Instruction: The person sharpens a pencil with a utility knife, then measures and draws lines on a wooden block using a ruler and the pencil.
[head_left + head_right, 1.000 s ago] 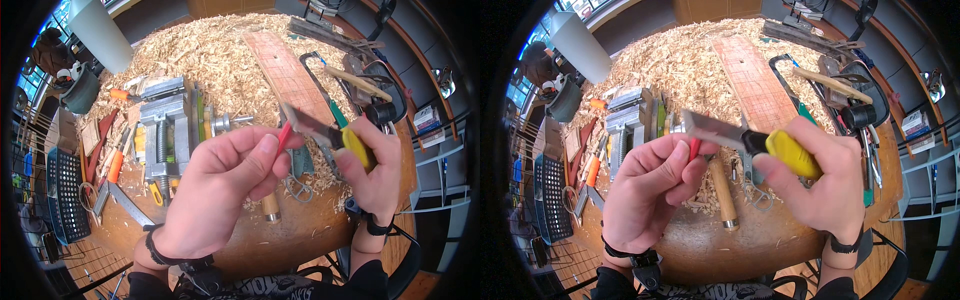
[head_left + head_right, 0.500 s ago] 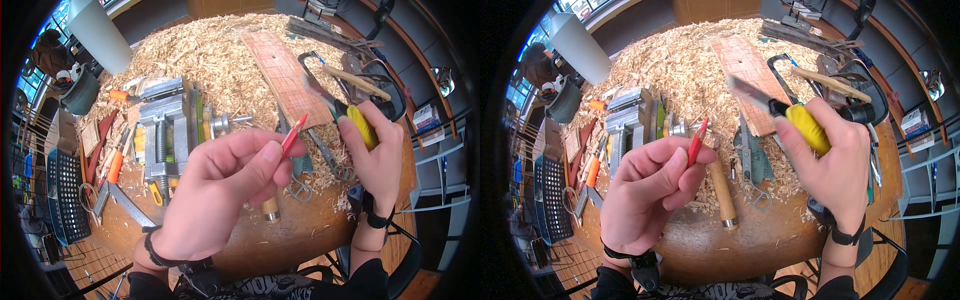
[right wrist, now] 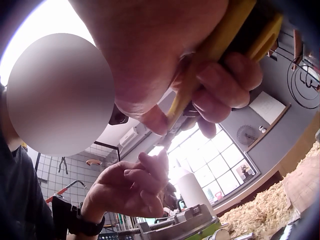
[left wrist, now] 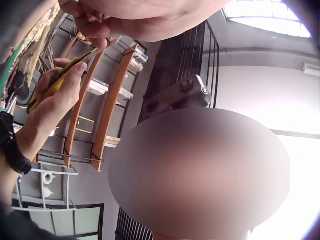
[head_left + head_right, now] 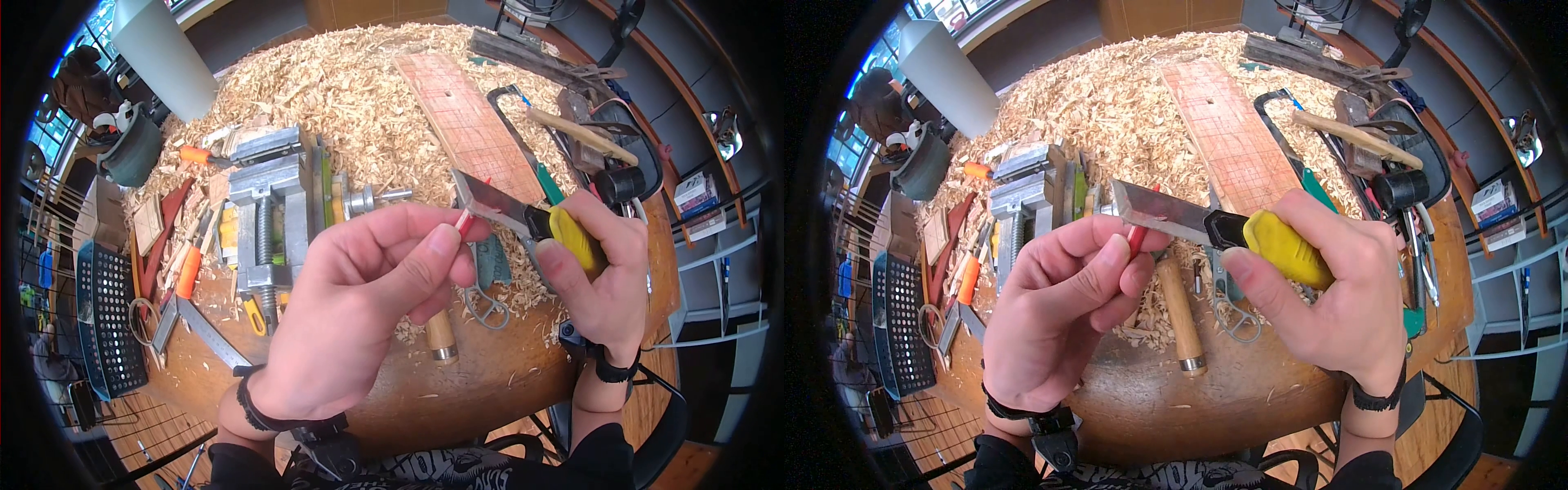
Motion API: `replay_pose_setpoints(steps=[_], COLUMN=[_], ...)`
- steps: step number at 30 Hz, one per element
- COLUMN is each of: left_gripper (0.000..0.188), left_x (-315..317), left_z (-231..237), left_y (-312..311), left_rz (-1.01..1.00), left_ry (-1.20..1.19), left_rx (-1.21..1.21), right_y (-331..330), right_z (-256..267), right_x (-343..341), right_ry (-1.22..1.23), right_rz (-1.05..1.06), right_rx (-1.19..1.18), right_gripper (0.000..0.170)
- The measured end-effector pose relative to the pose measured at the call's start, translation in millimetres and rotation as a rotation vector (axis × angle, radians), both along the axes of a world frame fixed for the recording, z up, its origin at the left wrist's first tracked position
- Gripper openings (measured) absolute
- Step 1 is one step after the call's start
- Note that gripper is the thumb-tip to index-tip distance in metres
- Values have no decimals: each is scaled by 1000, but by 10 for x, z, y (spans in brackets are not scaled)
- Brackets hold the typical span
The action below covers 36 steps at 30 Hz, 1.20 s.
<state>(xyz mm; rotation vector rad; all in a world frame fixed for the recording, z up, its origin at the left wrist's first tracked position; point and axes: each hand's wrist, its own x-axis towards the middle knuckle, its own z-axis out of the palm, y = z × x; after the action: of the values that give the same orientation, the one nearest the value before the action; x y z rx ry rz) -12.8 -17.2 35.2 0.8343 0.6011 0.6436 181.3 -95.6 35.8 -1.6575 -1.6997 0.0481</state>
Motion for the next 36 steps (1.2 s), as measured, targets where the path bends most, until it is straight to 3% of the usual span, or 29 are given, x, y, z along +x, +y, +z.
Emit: replay_pose_setpoints(steps=[8,13,17,22,30,36], left_gripper=[23,23,23,23,24,26], left_x=[19,-14,-4,5,2,-20], left_z=[27,73,66,74,40,39], left_y=[0,-28,-10,-12,2,16], left_rz=[14,-24,6,19,12,13], left_ry=[52,45,55,57,53,36], left_rx=[3,12,0,-9,0,19], right_y=[7,68,30,-14,15,88], right_z=[4,-38,6,1,8,-38], right_x=[20,157,95,40,8,123], right_ry=[-7,-93,2,32,-52,-33], right_rz=[0,-244,-194,39,-3,-208], right_rx=[14,33,21,19,11,-20], right_gripper=[32,31,31,31,29,27])
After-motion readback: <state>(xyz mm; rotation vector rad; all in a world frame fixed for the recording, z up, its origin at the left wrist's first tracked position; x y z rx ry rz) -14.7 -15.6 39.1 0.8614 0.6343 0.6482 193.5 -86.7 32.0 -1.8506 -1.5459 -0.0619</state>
